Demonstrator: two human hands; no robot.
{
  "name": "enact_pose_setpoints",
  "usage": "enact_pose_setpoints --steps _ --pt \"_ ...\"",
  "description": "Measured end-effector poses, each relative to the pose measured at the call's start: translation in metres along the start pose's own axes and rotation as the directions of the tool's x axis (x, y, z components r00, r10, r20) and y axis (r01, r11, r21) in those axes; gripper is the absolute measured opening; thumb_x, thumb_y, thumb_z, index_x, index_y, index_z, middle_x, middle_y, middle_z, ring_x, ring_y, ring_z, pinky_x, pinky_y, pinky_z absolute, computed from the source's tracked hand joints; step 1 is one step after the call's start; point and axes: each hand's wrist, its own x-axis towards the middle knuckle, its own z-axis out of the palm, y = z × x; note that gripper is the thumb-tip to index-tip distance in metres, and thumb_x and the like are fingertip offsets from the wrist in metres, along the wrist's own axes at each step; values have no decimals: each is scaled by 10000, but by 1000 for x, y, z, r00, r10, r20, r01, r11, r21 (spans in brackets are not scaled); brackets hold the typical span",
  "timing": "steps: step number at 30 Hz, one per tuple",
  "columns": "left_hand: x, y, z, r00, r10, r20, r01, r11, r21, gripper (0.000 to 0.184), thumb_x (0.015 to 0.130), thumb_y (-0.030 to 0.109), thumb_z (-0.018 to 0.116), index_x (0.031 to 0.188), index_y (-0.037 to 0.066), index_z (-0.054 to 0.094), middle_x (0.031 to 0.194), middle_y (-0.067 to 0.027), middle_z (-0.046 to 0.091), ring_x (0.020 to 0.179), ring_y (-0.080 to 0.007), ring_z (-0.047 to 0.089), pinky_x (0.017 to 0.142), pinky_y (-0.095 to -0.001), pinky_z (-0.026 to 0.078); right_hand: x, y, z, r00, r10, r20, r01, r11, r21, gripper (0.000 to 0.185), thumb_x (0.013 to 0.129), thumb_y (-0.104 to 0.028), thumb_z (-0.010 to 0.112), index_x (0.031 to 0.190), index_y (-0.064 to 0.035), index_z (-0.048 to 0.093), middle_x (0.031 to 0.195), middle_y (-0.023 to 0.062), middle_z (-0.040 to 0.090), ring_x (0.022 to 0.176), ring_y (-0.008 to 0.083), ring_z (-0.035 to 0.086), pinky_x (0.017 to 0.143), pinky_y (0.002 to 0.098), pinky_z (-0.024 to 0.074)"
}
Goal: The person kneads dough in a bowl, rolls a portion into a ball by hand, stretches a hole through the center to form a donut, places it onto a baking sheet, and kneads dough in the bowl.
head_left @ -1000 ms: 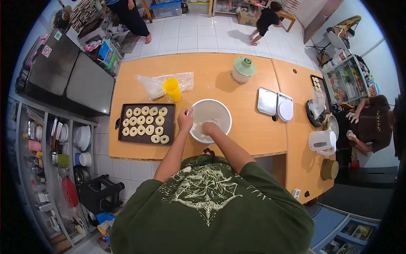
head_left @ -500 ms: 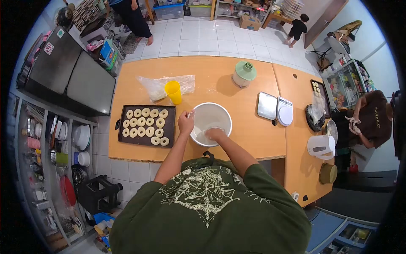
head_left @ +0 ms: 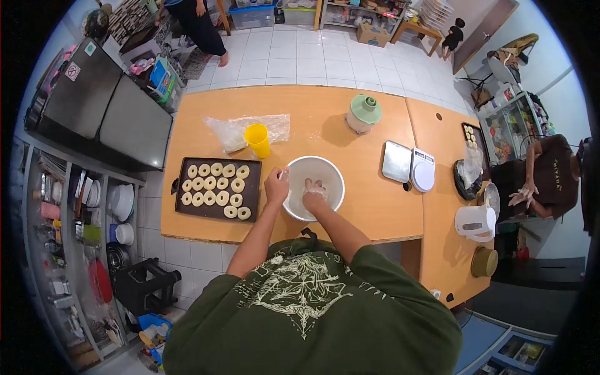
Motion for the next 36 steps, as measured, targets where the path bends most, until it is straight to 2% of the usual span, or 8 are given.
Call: enact_pose_setpoints --steps 7,11,13,17,19,25,28,36 --pt "-1 -5 2 1000 26 -17 -27 999 -36 403 901 365 618 752 5 517 649 -209 551 618 -393 555 581 -458 416 8 -2 10 982 131 -134 -95 965 244 554 820 -145 548 1348 -70 399 1200 226 465 1046 422 559 840 465 521" --pt "1 -4 3 999 38 -25 -38 999 -22 398 898 360 624 751 5 519 646 -210 550 608 -388 552 570 -450 414 44 24 50 997 -16 -81 21 998 63 472 817 -157 534 1280 -66 530 1240 184 478 1067 435 531 935 500 454" --pt "-1 -4 1 999 29 -17 -29 999 -26 399 895 362 628 748 5 522 648 -209 557 608 -385 553 567 -449 412 42 33 30 948 -269 171 294 946 -138 384 813 -175 521 1170 -103 645 1298 156 497 1071 426 525 1058 519 323" --pt "-1 -7 4 1000 18 -18 -18 1000 -12 403 892 365 629 745 5 525 643 -207 557 610 -389 555 572 -457 412 21 36 39 830 -342 442 405 912 -56 405 803 -212 513 1153 -69 657 1351 198 487 1176 421 479 1123 512 208" --pt "2 -8 5 999 29 -30 -29 999 -13 404 890 364 631 739 5 522 646 -207 559 616 -390 559 577 -463 414 1 24 35 873 -301 384 357 930 -84 500 815 -174 504 1240 87 544 1484 242 287 1324 467 316 1133 449 235" --pt "1 -7 5 1000 15 -22 -15 1000 -26 406 891 364 629 738 5 516 656 -207 564 628 -389 565 581 -461 418 -36 -6 -30 915 -150 375 179 983 -45 746 835 -256 479 1463 59 230 1527 277 186 1420 456 147 1167 474 140" --pt "1 -6 5 1000 12 -9 -13 1000 -14 401 895 358 625 743 4 514 653 -208 559 620 -392 555 579 -458 415 -30 -15 -52 855 -110 507 192 975 -112 861 842 -382 523 1478 58 144 1553 281 14 1442 427 76 1124 561 229" --pt "2 -5 2 1000 27 0 -27 1000 -16 400 902 350 619 738 2 510 652 -213 549 608 -392 542 569 -455 405 4 -16 15 930 5 367 64 982 -175 974 740 -310 625 1498 22 112 1538 317 -13 1414 516 18 1103 622 161"
